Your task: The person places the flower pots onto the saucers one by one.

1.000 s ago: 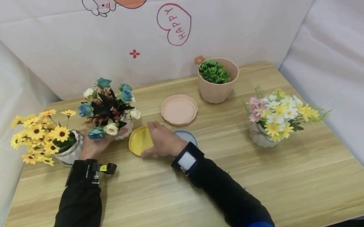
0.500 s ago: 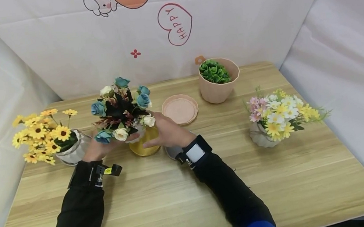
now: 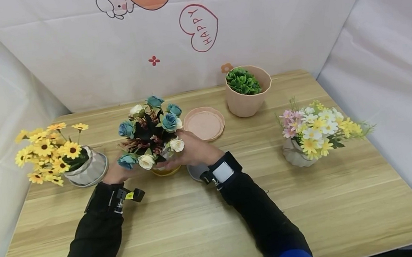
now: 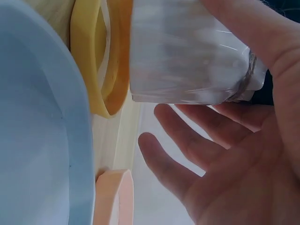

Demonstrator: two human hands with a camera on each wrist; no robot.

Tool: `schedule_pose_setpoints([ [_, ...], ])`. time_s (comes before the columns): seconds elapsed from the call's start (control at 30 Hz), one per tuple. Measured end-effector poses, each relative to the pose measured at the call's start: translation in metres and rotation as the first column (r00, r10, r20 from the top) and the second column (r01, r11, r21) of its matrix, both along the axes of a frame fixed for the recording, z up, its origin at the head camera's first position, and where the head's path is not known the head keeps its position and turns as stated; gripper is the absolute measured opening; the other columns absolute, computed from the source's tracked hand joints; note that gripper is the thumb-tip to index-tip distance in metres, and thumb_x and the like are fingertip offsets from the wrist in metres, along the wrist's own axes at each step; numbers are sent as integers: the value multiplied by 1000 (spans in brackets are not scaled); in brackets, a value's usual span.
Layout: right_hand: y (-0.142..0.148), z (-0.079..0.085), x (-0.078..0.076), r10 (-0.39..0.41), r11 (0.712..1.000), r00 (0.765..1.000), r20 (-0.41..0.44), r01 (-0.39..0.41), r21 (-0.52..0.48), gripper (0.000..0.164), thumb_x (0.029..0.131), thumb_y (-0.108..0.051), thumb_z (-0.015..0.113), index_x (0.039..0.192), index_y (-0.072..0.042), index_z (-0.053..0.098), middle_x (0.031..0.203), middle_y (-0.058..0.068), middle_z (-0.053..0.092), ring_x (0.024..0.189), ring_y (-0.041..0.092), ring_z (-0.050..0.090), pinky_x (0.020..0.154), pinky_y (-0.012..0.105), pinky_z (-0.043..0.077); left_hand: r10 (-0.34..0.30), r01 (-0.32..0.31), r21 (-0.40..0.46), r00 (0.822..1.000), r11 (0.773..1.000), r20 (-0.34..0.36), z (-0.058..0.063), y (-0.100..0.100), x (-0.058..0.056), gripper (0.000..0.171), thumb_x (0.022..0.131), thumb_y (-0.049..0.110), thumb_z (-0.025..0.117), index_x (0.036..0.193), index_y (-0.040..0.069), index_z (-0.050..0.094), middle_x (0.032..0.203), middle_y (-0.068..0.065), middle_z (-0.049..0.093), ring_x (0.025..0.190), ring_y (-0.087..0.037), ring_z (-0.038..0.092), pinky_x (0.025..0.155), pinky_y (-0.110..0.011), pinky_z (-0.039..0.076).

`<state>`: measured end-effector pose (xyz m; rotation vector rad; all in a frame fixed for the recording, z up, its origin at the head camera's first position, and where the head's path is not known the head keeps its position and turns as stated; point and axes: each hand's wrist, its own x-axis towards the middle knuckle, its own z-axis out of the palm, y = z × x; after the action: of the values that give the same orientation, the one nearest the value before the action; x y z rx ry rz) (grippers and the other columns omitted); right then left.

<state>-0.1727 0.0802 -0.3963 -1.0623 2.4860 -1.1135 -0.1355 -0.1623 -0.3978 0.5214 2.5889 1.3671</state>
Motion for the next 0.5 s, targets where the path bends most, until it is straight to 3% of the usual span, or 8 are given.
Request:
schedule_pose_setpoints([
  [0.17, 1, -1, -1, -4, 1000, 1000, -2, 4, 17, 99, 76, -25, 98, 158, -13, 46, 157, 5, 56, 146, 24, 53, 121, 43, 47, -53, 56, 54, 997, 997, -52, -6, 4, -4, 83, 79, -15, 74, 154, -15, 38, 157, -36, 44, 148, -54, 40, 127, -64, 32],
  [0.3, 1, -3, -1, -5, 1000, 1000, 10, 4, 28, 102, 75, -25, 99, 160, -14, 43, 160, 5, 53, 148, 24, 51, 122, 44, 46, -72, 76, 96, 997, 993, -39, -11, 5, -6, 86, 79, -14, 73, 156, -15, 34, 160, -36, 40, 150, -54, 36, 128, -63, 29],
  [0.5, 0, -5, -2, -16, 999, 1000, 13, 15, 36, 103, 74, -24, 99, 160, -13, 44, 161, 5, 51, 149, 25, 49, 123, 44, 44, -65, 65, -47, 998, 997, 1, -10, 8, -8, 85, 80, -11, 72, 156, -13, 35, 160, -35, 40, 151, -53, 37, 128, -62, 30],
])
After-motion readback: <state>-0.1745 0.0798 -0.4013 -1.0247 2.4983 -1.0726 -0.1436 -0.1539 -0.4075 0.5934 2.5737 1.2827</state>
